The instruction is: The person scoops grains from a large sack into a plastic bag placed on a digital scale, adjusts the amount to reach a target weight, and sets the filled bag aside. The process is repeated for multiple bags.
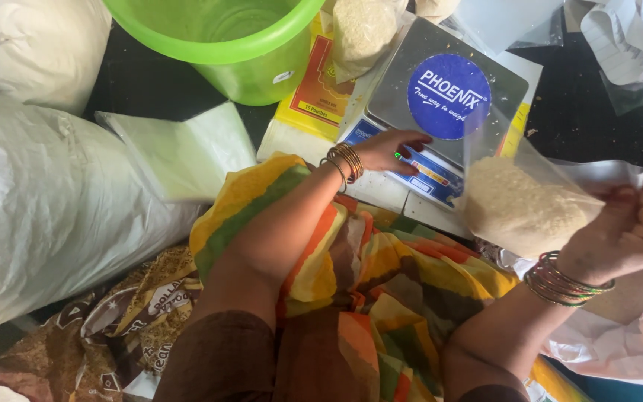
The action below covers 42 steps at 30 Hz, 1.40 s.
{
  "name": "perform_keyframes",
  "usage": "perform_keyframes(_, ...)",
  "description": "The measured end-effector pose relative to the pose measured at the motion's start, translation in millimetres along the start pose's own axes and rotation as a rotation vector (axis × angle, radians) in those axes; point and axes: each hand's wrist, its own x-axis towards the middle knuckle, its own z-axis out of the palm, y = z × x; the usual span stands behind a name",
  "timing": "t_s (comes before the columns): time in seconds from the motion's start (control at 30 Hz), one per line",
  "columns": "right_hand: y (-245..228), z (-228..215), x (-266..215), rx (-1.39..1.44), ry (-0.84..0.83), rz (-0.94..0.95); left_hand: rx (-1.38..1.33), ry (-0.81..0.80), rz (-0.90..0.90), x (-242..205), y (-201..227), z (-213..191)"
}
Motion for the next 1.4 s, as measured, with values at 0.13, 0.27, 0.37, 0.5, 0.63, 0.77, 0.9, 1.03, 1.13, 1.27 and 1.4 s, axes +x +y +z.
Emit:
perform_keyframes(0.13,-22.9,23.9,-5.2,-0.196,-0.092,0.016,-0.016,-0.032,0.191,-7.5,23.1,18.5)
perform_keyframes(0.27,-30.4,45.0,-15.2,-0.003,-0.208,0.062,-0.172,0.106,0.243,-1.9,18.6,21.8)
perform_keyframes(0.37,-24.2,61.2,-18.4,-0.006,-0.238,0.012,-0.363,0.266,0.331,5.0,3.8,18.0)
perform_keyframes(0.5,-0.6,87.9,-8.2,0.205,-0.177,0.019,-0.264,0.581,0.351,19.5,-1.8,16.5)
perform_keyframes(0.63,18.1,98.3,4.6,0.134,-0.064,0.09,-0.139,0.809,0.413,41.4,13.4,3.5)
perform_keyframes(0.77,28.9,116.3,21.3,0.111,-0.025,0.054,-0.223,0.858,0.524,52.9,22.0,-8.1)
perform_keyframes(0.9,34.2,142.9,21.2,0.205,-0.15,0.107,-0.093,0.853,0.455,50.0,15.4,-23.4)
perform_keyframes(1.03,35.6,131.5,15.6,0.34,-0.117,0.209,-0.197,0.781,0.437,44.5,15.9,-22.9)
perform_keyframes(1.13,37.3,110.6,12.9,0.411,-0.131,0.151,-0.166,0.769,0.144,34.7,14.4,-27.1)
perform_keyframes(1.27,36.2,91.4,8.0,0.415,-0.101,0.22,-0.395,0.833,0.074,28.0,5.5,-39.6)
perform_keyframes(1.4,29.7,81.8,8.0,0.389,-0.062,0.183,-0.562,0.789,0.026,26.0,-5.5,-43.5)
